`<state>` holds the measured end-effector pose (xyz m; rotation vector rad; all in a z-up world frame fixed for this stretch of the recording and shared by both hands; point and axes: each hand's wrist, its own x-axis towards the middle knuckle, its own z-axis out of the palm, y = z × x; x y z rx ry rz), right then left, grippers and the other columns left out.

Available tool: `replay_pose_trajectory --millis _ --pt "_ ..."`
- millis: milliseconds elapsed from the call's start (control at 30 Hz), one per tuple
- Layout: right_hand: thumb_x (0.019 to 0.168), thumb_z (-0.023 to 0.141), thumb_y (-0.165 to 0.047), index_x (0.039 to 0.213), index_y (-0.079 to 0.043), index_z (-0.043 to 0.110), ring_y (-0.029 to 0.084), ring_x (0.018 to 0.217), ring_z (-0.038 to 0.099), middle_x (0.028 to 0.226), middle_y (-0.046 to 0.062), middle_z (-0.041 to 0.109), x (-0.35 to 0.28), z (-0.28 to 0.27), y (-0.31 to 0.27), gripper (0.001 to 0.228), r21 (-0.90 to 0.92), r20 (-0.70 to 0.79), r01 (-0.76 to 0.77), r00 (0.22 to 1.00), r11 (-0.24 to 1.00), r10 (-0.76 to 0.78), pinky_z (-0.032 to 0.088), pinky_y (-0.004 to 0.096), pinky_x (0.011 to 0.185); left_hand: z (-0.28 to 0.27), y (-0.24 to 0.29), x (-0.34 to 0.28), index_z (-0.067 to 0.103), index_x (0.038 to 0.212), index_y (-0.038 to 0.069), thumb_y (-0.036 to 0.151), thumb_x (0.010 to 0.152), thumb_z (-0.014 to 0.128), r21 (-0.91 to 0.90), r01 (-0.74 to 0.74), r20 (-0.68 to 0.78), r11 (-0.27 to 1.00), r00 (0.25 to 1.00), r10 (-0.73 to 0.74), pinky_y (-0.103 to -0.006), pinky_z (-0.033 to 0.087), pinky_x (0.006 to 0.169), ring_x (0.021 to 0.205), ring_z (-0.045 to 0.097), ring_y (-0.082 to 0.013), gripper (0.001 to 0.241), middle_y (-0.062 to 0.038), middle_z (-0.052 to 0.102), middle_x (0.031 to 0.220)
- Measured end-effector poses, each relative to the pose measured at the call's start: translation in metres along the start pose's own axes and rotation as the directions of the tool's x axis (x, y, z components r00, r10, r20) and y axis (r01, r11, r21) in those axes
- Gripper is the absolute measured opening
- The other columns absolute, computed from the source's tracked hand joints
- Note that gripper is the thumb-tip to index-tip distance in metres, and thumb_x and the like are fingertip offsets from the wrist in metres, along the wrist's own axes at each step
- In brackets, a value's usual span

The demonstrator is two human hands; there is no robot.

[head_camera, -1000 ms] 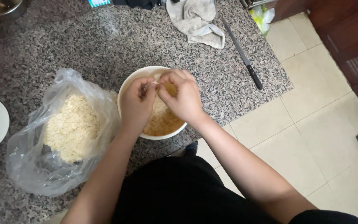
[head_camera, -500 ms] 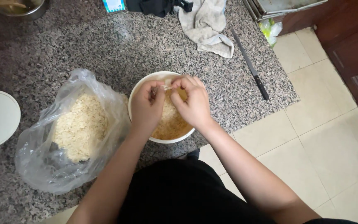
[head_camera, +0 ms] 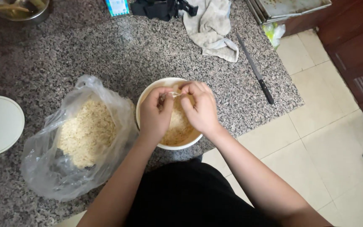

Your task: Breaking down dough clumps into smaller pieces by hand into a container.

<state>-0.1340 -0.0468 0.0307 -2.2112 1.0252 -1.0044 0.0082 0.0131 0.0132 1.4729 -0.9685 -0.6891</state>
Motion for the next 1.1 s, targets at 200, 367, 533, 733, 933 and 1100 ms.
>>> replay_pose_trajectory --millis 200,367,533,733,933,1100 --pt "0.089 0.06 -0.013 0.084 -0.011 0.06 0.039 0.095 0.064 0.096 0.012 0.071 -0.002 0.0 0.002 0.005 -0.006 -0.002 0.016 1.0 1.0 -0.016 0.049 0.051 0.082 -0.001 0.001 -0.003 0.076 0.106 0.014 0.016 0.097 0.067 -0.007 0.003 0.006 1.0 1.0 -0.003 -0.0265 0.054 0.061 0.067 0.063 -0.012 0.013 -0.005 0.074 0.079" --pt "0.088 0.061 -0.011 0.082 -0.011 0.059 0.038 0.093 0.064 0.096 0.011 0.071 0.002 -0.004 -0.005 0.007 0.016 -0.023 0.03 0.999 0.999 -0.03 0.049 0.049 0.081 -0.001 0.001 -0.004 0.075 0.107 0.015 0.014 0.096 0.067 -0.046 0.016 0.018 0.999 1.0 -0.015 -0.0283 0.056 0.065 0.07 0.064 -0.0124 0.014 -0.005 0.073 0.079" --pt "0.088 0.061 -0.01 0.082 -0.012 0.059 0.038 0.092 0.065 0.096 0.01 0.071 0.001 -0.004 -0.006 0.007 0.017 -0.032 0.035 0.999 0.999 -0.034 0.05 0.049 0.08 -0.001 0.001 -0.005 0.075 0.105 0.014 0.014 0.095 0.067 -0.045 0.02 0.016 0.999 1.0 -0.019 -0.0281 0.055 0.064 0.07 0.063 -0.0118 0.013 -0.006 0.072 0.078" --pt "0.088 0.062 -0.009 0.08 -0.011 0.059 0.037 0.091 0.065 0.095 0.009 0.072 0.001 -0.003 -0.008 0.009 0.037 -0.048 0.022 0.999 0.999 -0.021 0.05 0.047 0.081 -0.004 0.017 -0.006 0.075 0.106 0.011 0.014 0.096 0.066 -0.045 0.032 0.028 0.998 0.999 -0.031 -0.0272 0.054 0.064 0.071 0.061 -0.0116 0.013 -0.006 0.07 0.077" --pt "0.088 0.062 -0.007 0.081 -0.011 0.058 0.038 0.089 0.064 0.095 0.01 0.071 0.002 -0.004 -0.009 0.009 0.039 -0.046 0.038 0.998 0.998 -0.037 0.05 0.048 0.08 -0.003 0.013 -0.006 0.075 0.106 0.013 0.015 0.096 0.065 -0.045 0.056 0.032 0.997 0.998 -0.055 -0.0261 0.053 0.062 0.07 0.06 -0.0111 0.014 -0.005 0.07 0.077" --pt "0.089 0.062 -0.006 0.082 -0.01 0.058 0.038 0.088 0.064 0.095 0.011 0.071 0.001 -0.004 -0.006 0.009 0.057 -0.055 0.053 0.997 0.997 -0.05 0.049 0.047 0.08 -0.003 0.014 -0.006 0.075 0.106 0.011 0.015 0.097 0.064 -0.062 0.056 0.029 0.996 0.998 -0.055 -0.0248 0.053 0.063 0.07 0.058 -0.0098 0.014 -0.005 0.068 0.077"
